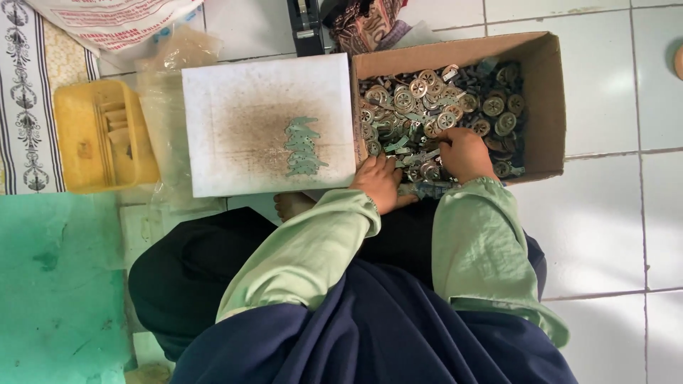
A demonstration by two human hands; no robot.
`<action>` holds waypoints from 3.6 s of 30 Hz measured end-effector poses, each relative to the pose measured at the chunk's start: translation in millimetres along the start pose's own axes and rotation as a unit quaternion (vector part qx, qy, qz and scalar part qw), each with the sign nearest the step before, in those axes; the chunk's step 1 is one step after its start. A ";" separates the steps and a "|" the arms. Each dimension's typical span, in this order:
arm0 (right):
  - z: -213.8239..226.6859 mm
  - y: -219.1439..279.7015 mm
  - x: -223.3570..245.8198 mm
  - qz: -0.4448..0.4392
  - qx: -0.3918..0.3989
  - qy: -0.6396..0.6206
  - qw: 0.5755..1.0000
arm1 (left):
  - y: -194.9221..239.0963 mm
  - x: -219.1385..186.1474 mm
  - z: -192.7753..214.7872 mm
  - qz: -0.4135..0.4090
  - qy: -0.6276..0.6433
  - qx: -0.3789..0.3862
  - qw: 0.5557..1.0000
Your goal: The person sits on the floor and sorts small metal parts from a cardboard box onto a white board. They pick up the parts, arrange them, and place them into a small plastic bag, then seal the bag with tape.
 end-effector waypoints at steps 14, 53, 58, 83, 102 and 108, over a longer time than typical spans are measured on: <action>6.7 5.0 11.9 0.012 -0.008 -0.052 0.999 | 3.1 -3.8 4.7 -0.040 0.001 -0.104 0.994; -26.0 26.4 153.2 0.219 -0.217 -0.071 0.949 | 121.4 91.3 138.8 -0.086 0.120 -0.232 0.961; -51.4 -4.4 225.9 0.246 -0.181 -0.075 0.949 | 151.8 195.0 124.9 0.061 0.103 -0.274 0.954; -51.1 -8.0 267.2 0.330 -0.268 -0.092 0.900 | 162.6 202.5 142.3 0.127 0.097 -0.204 0.966; -57.6 -20.2 268.7 0.383 -0.137 -0.096 0.908 | 165.9 198.1 141.9 0.096 0.080 -0.243 0.962; -63.5 -28.1 265.9 0.382 -0.125 -0.080 0.912 | 163.9 194.4 145.5 0.085 0.077 -0.227 0.967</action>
Point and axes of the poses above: each hand's wrist, its own y-axis away from the middle knuckle, its own z-axis out of the back of the hand, x = y × z, the point moved 10 cm from there along -y, towards the middle knuckle, and after that the axes turned 13 degrees about x, right-handed, at the moved point
